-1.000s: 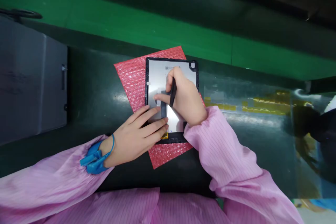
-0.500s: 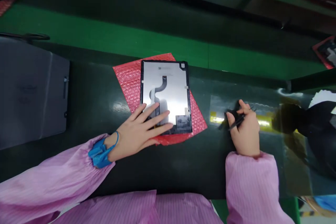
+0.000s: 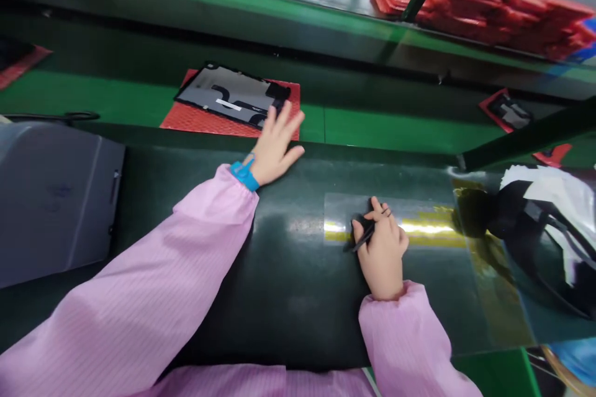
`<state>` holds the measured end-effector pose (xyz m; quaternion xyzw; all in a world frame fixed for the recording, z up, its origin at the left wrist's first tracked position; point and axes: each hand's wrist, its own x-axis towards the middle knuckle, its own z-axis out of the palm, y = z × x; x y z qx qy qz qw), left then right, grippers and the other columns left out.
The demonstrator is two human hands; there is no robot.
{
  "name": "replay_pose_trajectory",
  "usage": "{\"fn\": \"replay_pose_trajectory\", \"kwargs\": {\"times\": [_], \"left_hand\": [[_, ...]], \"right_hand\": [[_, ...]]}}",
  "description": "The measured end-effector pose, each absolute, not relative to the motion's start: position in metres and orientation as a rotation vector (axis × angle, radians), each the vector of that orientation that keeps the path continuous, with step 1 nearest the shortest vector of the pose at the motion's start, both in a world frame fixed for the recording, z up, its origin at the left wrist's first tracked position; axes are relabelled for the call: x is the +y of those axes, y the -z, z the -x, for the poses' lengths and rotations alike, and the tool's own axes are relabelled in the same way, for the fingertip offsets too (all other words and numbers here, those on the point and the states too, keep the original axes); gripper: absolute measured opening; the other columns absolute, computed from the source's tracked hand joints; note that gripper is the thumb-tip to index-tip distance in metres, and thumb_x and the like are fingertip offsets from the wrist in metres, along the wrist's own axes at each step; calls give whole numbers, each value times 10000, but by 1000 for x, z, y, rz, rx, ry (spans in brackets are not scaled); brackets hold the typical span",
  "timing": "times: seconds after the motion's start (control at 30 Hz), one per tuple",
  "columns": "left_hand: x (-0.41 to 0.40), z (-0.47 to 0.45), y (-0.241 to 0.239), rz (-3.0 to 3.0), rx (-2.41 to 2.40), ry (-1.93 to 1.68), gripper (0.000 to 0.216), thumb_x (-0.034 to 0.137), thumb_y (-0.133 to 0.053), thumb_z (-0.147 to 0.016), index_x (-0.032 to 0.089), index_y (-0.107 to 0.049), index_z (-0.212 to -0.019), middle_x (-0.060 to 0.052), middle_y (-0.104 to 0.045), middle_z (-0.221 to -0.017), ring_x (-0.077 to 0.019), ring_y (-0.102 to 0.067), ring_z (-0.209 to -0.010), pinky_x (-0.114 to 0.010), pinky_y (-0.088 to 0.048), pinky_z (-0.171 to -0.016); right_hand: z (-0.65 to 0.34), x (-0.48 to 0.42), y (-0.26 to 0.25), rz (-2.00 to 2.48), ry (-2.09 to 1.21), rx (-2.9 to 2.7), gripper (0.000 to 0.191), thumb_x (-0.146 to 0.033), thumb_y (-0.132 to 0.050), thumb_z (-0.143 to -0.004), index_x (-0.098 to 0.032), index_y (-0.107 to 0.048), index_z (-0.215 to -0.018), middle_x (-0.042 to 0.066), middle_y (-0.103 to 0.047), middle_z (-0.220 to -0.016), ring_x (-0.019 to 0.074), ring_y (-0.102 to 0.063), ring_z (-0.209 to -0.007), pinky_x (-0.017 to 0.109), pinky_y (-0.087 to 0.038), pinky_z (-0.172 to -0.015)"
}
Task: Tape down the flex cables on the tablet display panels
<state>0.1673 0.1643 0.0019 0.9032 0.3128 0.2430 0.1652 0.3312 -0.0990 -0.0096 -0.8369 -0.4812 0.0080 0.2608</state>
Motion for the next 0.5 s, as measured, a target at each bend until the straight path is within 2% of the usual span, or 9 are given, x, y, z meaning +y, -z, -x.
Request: {"fn": "replay_pose_trajectory", "kwargs": {"times": [0.07,0.17,0.2,0.27,0.33,0.37,0.43,0.5], "left_hand": [[129,-163,2,-2674,526,-635,634,371,-524,-1040,143,-354,-1606,-205,-204,-1731,-372,-82,-1626,-612,-216,-1270],[77,-144,7,-2759,297,-431,619,387,-563,-1034,134,-403,-1576,-172,-301,-1708,-367,-144,-1617,-550,-286,-1265],[63,-135,7,-2785,259,-369,603,401,-563,-1036,136,-428,-1560,-159,-332,-1698,-359,-193,-1609,-546,-281,-1269],[46,-118,8,-2830,199,-285,562,427,-534,-1053,158,-461,-1541,-121,-380,-1682,-328,-270,-1591,-548,-245,-1283],[40,-106,8,-2858,183,-246,531,433,-492,-1072,189,-463,-1542,-86,-390,-1681,-300,-300,-1583,-547,-212,-1293],[40,-102,9,-2866,188,-238,522,428,-475,-1079,201,-455,-1549,-74,-383,-1685,-291,-301,-1583,-542,-204,-1295],[41,-98,10,-2874,198,-240,513,419,-457,-1087,215,-446,-1557,-59,-369,-1692,-285,-301,-1584,-534,-197,-1295],[42,-99,11,-2874,196,-252,508,420,-448,-1089,222,-449,-1557,-53,-367,-1693,-281,-301,-1584,-527,-189,-1295]], "right_hand": [[-330,-83,8,2217,-55,-1310,257,-493,-589,-932,-262,-530,-1028,163,-559,-1546,392,-489,-1408,645,-320,-1091],[-336,-62,4,1943,-193,-1267,322,-530,-646,-920,-252,-516,-1019,188,-588,-1506,344,-579,-1314,561,-402,-1059],[-339,-57,2,1830,-253,-1209,322,-545,-619,-947,-246,-516,-1010,186,-654,-1417,308,-637,-1230,504,-450,-1011],[-348,-52,-2,1656,-377,-1042,368,-599,-496,-1012,-235,-547,-1016,122,-767,-1093,224,-712,-928,374,-514,-817],[-360,-52,-6,1575,-464,-866,470,-653,-423,-1022,-224,-612,-1058,14,-687,-762,147,-596,-599,280,-447,-581],[-366,-54,-6,1557,-486,-799,490,-665,-450,-1007,-219,-641,-1077,-25,-608,-677,119,-503,-508,256,-388,-504],[-379,-60,-6,1555,-485,-720,445,-634,-583,-953,-216,-673,-1076,-57,-519,-641,88,-408,-459,228,-328,-436],[-392,-66,-4,1578,-462,-683,379,-572,-714,-880,-223,-650,-1013,-60,-536,-655,76,-413,-463,206,-334,-416]]}}
